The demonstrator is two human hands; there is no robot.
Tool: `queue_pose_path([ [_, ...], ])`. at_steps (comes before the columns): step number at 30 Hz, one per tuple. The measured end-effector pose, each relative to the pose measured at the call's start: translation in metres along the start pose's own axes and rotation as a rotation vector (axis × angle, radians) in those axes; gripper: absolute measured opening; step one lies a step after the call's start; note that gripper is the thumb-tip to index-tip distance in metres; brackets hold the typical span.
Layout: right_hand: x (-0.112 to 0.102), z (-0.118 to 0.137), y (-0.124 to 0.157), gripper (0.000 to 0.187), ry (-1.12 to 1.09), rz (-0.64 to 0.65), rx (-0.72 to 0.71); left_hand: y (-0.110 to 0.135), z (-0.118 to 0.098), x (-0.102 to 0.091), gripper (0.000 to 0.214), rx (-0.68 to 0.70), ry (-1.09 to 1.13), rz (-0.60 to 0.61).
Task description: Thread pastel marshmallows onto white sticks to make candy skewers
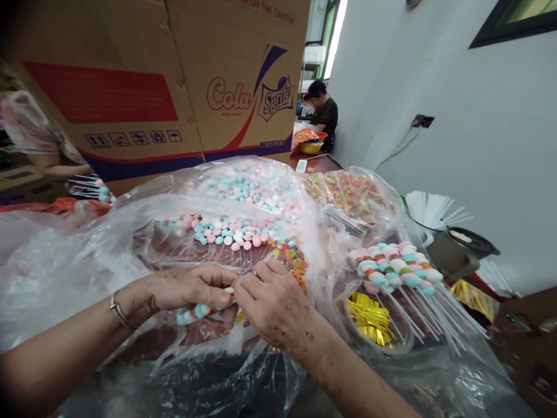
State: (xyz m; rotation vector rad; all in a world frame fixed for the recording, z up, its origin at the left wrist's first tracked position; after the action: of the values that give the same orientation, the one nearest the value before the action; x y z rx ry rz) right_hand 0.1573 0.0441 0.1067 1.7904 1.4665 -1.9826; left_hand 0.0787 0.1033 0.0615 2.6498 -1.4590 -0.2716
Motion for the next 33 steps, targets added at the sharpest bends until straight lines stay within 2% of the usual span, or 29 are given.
queue_pose_path([
  [2, 0.004, -0.003, 0.002, 0.026, 0.010, 0.038, -0.002, -0.002, 0.011, 0.004, 0.021, -0.058, 0.145, 0.023],
  [4, 0.011, -0.009, 0.007, 0.025, 0.002, 0.103, 0.009, -0.002, 0.010, 0.003, 0.015, -0.021, 0.034, -0.007],
  [7, 0.022, -0.016, 0.014, 0.024, -0.078, 0.215, 0.033, 0.000, -0.013, -0.001, 0.007, 0.208, -0.290, -0.174],
  [8, 0.024, -0.018, 0.015, 0.025, -0.111, 0.240, 0.050, 0.002, -0.020, -0.003, 0.008, 0.270, -0.336, -0.248],
  [10, 0.023, -0.021, 0.016, 0.026, -0.115, 0.221, 0.125, 0.002, -0.023, -0.004, 0.015, 0.288, -0.321, -0.338],
  [13, 0.009, -0.013, 0.016, 0.029, -0.003, 0.064, 0.182, -0.003, -0.005, 0.002, 0.017, 0.108, -0.083, -0.278],
  [16, 0.001, 0.006, 0.019, 0.038, 0.073, -0.033, 0.097, 0.001, 0.020, 0.012, 0.016, -0.165, 0.148, -0.207],
  [17, 0.001, 0.009, 0.021, 0.037, 0.084, -0.036, 0.076, 0.004, 0.027, 0.013, 0.015, -0.255, 0.142, -0.199],
  [19, 0.003, 0.012, 0.025, 0.030, 0.083, 0.002, 0.045, 0.006, 0.035, 0.019, 0.016, -0.308, 0.042, -0.121],
  [20, 0.005, 0.011, 0.027, 0.028, 0.074, 0.042, 0.035, 0.002, 0.032, 0.021, 0.019, -0.236, -0.056, -0.080],
  [21, 0.007, 0.010, 0.029, 0.026, 0.061, 0.089, 0.038, -0.002, 0.025, 0.022, 0.018, -0.095, -0.192, -0.071],
  [23, 0.009, 0.005, 0.032, 0.024, 0.019, 0.178, 0.067, -0.006, 0.001, 0.023, 0.013, 0.254, -0.557, -0.158],
  [24, 0.009, 0.001, 0.034, 0.024, -0.008, 0.209, 0.097, -0.005, -0.009, 0.029, 0.014, 0.417, -0.733, -0.176],
  [26, 0.003, -0.008, 0.038, 0.025, -0.073, 0.226, 0.159, 0.001, -0.023, 0.044, 0.019, 0.672, -0.990, -0.190],
  [27, -0.003, -0.014, 0.042, 0.026, -0.097, 0.210, 0.194, 0.003, -0.026, 0.049, 0.022, 0.742, -1.051, -0.188],
  [29, -0.019, -0.037, 0.055, 0.029, -0.102, 0.141, 0.304, 0.003, -0.029, 0.044, 0.023, 0.731, -1.014, -0.239],
  [31, -0.036, -0.072, 0.080, 0.031, -0.038, 0.086, 0.484, 0.002, -0.027, 0.028, 0.023, 0.603, -0.848, -0.320],
  [33, -0.043, -0.109, 0.117, 0.031, 0.048, 0.184, 0.650, 0.002, -0.019, 0.010, 0.023, 0.444, -0.623, -0.383],
])
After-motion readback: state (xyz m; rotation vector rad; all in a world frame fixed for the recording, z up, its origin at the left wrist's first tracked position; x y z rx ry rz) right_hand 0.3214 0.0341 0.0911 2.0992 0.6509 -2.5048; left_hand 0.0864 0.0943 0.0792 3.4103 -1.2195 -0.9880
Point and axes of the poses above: each hand's wrist, its own y-axis away from the middle knuckle, its own x-axis out of the palm, z = x × y, the point moved 8 cm from there along -y, towards the middle knuckle, and after that the axes turned 7 degrees about x, right-handed, at the moved point
